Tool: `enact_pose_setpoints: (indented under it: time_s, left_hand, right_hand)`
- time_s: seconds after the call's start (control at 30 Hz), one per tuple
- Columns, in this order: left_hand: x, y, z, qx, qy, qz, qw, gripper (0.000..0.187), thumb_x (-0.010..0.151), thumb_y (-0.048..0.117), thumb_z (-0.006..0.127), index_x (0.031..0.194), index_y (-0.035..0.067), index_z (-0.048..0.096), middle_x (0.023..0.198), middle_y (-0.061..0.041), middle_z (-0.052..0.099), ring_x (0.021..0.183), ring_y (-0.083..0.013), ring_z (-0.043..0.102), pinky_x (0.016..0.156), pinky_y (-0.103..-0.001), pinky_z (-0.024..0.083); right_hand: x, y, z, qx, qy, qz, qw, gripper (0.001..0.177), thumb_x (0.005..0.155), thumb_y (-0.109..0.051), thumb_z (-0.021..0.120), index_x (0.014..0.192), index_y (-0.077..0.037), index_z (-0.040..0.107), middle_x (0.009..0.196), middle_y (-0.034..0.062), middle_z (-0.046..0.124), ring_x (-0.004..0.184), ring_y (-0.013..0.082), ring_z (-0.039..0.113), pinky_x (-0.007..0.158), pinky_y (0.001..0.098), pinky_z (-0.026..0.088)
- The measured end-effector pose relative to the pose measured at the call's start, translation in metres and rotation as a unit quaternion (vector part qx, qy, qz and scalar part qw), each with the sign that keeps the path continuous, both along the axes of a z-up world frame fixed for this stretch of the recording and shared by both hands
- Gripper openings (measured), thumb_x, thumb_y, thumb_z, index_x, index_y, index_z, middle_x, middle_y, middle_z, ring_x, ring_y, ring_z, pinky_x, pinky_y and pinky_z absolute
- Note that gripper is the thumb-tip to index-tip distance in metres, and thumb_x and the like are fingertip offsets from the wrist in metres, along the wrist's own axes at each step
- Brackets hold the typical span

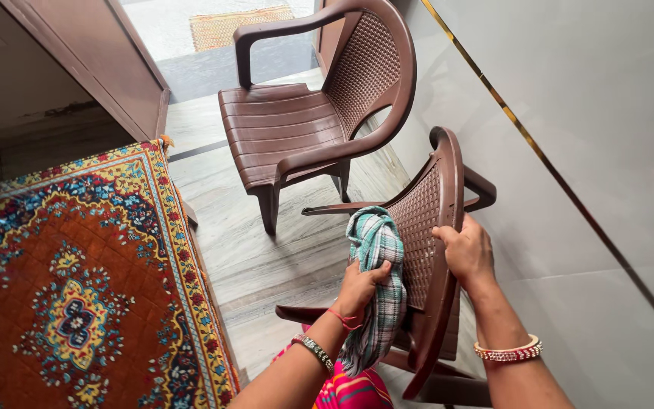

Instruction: The person wipes the surfaces of a plastic chair with a cloth, handling the chair to reach different areas.

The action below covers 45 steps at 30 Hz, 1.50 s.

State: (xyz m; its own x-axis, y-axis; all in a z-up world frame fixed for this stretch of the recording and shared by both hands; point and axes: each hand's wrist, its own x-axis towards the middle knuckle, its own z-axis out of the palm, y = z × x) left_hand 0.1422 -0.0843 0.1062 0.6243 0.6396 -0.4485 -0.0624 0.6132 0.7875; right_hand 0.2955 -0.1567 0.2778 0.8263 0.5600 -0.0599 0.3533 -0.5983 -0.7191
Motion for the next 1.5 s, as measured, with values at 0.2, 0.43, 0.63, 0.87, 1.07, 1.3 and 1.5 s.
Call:
enact_pose_setpoints:
  time_s: [0.2,0.43,0.63,0.87,1.07,1.3,1.5]
  left_hand:
    - [-0.004,0.013,-0.013,0.08,0.015,-0.047,0.996,0.042,0.086,0.022,0.081,0.113,-0.008,0.071,0.093,-0.005,0.072,0.083,-0.0144,0.063,0.078,-0.031,0.052]
    - [-0.007,0.017,0.001,0.012,-0.021,-0.052,0.998,0.047,0.083,0.017,0.082,0.121,-0.005,0.064,0.098,-0.005,0.074,0.086,-0.014,0.066,0.081,-0.03,0.055]
    - [-0.009,-0.006,0.007,0.057,-0.019,-0.041,0.997,0.05,0.084,0.019,0.083,0.123,-0.006,0.064,0.105,-0.008,0.075,0.092,-0.0165,0.068,0.085,-0.032,0.055]
    - [-0.018,-0.061,0.01,0.207,0.123,-0.046,0.97,0.058,0.078,0.033,0.084,0.123,0.001,0.067,0.111,-0.015,0.077,0.102,-0.0245,0.074,0.093,-0.034,0.053]
    - [-0.01,-0.109,0.016,0.217,0.222,0.042,0.949,0.06,0.076,0.037,0.083,0.122,0.003,0.067,0.111,-0.018,0.075,0.104,-0.0324,0.071,0.092,-0.038,0.052]
    - [-0.009,-0.152,0.028,0.182,0.13,0.076,0.972,0.055,0.077,0.024,0.084,0.123,0.002,0.065,0.11,-0.014,0.077,0.099,-0.0228,0.073,0.091,-0.033,0.054]
    - [0.001,-0.18,0.047,0.092,0.078,0.141,0.983,0.047,0.078,0.013,0.081,0.122,0.004,0.065,0.107,-0.008,0.077,0.093,-0.0152,0.071,0.087,-0.03,0.056]
  right_hand:
    - [-0.007,-0.002,-0.01,-0.001,-0.025,-0.015,1.0,0.029,0.08,-0.026,0.067,0.099,-0.005,0.075,0.088,0.015,0.076,0.081,0.0292,0.071,0.077,0.041,0.052]
    - [-0.01,-0.004,-0.006,-0.007,-0.02,-0.03,0.999,0.026,0.079,-0.024,0.066,0.096,-0.006,0.075,0.085,0.0146,0.075,0.079,0.0292,0.069,0.075,0.0399,0.051]
    - [-0.005,-0.017,-0.005,0.041,-0.042,0.003,0.998,0.03,0.084,-0.03,0.068,0.098,-0.004,0.074,0.083,0.0142,0.073,0.078,0.0283,0.068,0.074,0.0384,0.05]
    - [0.016,-0.041,-0.006,0.064,-0.022,0.003,0.998,0.037,0.09,-0.04,0.069,0.094,-0.003,0.073,0.077,0.0106,0.069,0.075,0.0262,0.066,0.071,0.0386,0.048]
    - [0.042,-0.057,-0.016,0.07,0.012,0.011,0.997,0.043,0.09,-0.043,0.067,0.097,-0.001,0.071,0.08,0.0113,0.069,0.077,0.025,0.065,0.072,0.0391,0.048]
    - [0.073,-0.085,-0.029,0.097,0.076,0.042,0.992,0.075,0.092,-0.072,0.055,0.108,0.0,0.066,0.082,0.0076,0.061,0.076,0.019,0.06,0.068,0.0356,0.047]
    - [0.086,-0.093,-0.041,0.196,0.119,0.064,0.971,0.068,0.099,-0.068,0.053,0.098,0.0,0.06,0.078,-0.0001,0.048,0.073,0.0137,0.047,0.063,0.0302,0.038]
